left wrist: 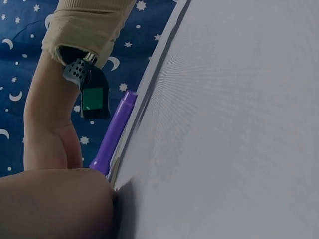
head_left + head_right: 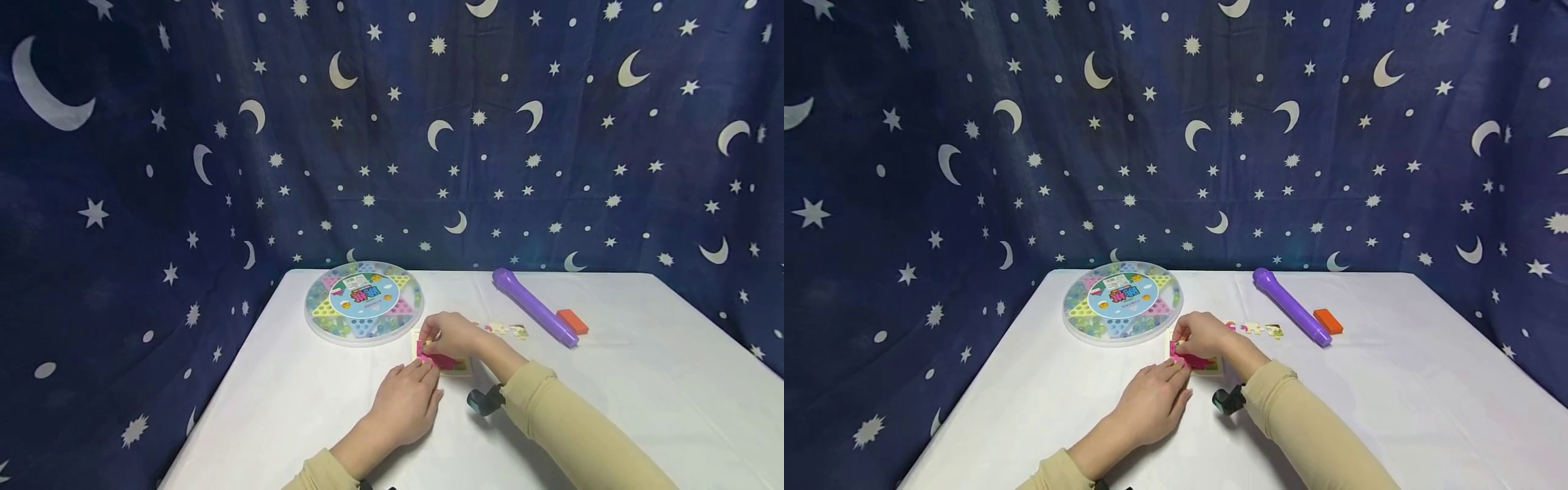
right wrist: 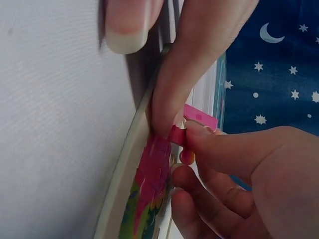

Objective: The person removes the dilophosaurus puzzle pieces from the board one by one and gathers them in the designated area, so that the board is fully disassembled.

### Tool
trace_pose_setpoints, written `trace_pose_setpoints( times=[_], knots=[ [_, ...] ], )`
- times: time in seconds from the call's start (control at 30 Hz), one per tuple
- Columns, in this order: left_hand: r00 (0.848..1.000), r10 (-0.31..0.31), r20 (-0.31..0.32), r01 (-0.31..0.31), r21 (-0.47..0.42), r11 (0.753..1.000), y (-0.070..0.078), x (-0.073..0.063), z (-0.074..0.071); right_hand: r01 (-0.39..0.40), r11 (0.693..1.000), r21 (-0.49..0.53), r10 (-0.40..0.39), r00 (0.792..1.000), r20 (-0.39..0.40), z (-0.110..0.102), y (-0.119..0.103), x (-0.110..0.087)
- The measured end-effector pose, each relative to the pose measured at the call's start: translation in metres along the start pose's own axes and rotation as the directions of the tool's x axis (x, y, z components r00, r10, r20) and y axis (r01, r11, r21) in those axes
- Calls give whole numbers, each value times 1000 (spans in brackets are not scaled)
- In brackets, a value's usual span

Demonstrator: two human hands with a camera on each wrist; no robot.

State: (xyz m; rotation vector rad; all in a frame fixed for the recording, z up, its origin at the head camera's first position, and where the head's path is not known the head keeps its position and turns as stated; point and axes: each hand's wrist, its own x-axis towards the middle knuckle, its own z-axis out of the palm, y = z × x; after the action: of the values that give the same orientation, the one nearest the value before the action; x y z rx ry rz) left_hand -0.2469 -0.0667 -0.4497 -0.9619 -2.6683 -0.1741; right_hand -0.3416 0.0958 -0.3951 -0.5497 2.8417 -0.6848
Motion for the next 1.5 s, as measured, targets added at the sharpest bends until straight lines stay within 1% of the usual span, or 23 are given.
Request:
trace_pose_setpoints(
  times=[0.07, 0.17, 0.23, 0.33, 0.53, 0.7, 0.87, 1.0, 1.1, 1.2, 1.3, 1.43, 1.5],
  knots=[
    [1000, -6, 1, 6, 1, 1000, -1, -1, 0, -1, 1000, 13, 1, 1000, 7, 0, 2, -1],
    [1000, -13, -4, 13, 0, 1000, -1, -2, 1, 22, 999, 47, -22, 1000, 0, -1, 8, -3],
    [1000, -11, -14, 11, -1, 1000, -2, -2, 1, 50, 994, 95, -49, 999, -15, -3, 15, -5],
    [1000, -3, -31, 3, -7, 1000, -2, -3, 3, 59, 986, 155, -53, 998, -40, -8, 27, -11],
    [999, -20, -32, 19, -16, 1000, -5, -5, 4, 33, 976, 213, -22, 998, -51, -20, 49, -26],
    [997, -14, -74, 13, -10, 1000, -6, -3, 3, 3, 968, 251, 16, 997, -73, -28, 64, -35],
    [995, -29, -92, 27, -23, 999, -5, -1, 2, -43, 967, 253, 65, 995, -80, -32, 73, -41],
    [990, -39, -135, 38, -14, 999, -6, 0, 0, -70, 970, 232, 93, 992, -91, -32, 77, -40],
    [987, -30, -160, 29, -6, 1000, -5, 0, 2, -118, 971, 207, 142, 984, -108, -29, 82, -39],
    [987, -20, -161, 19, -5, 1000, -3, 0, 4, -162, 973, 164, 184, 974, -133, -26, 86, -39],
    [986, -13, -166, 11, -13, 1000, -1, 1, 5, -198, 974, 109, 215, 963, -165, -26, 85, -41],
    [985, -12, -174, 8, -22, 1000, 1, 1, 5, -237, 965, 109, 254, 951, -176, -26, 81, -44],
    [986, -13, -168, 9, -21, 1000, 2, 0, 6, -256, 962, 99, 270, 947, -175, -24, 80, -45]
  ],
)
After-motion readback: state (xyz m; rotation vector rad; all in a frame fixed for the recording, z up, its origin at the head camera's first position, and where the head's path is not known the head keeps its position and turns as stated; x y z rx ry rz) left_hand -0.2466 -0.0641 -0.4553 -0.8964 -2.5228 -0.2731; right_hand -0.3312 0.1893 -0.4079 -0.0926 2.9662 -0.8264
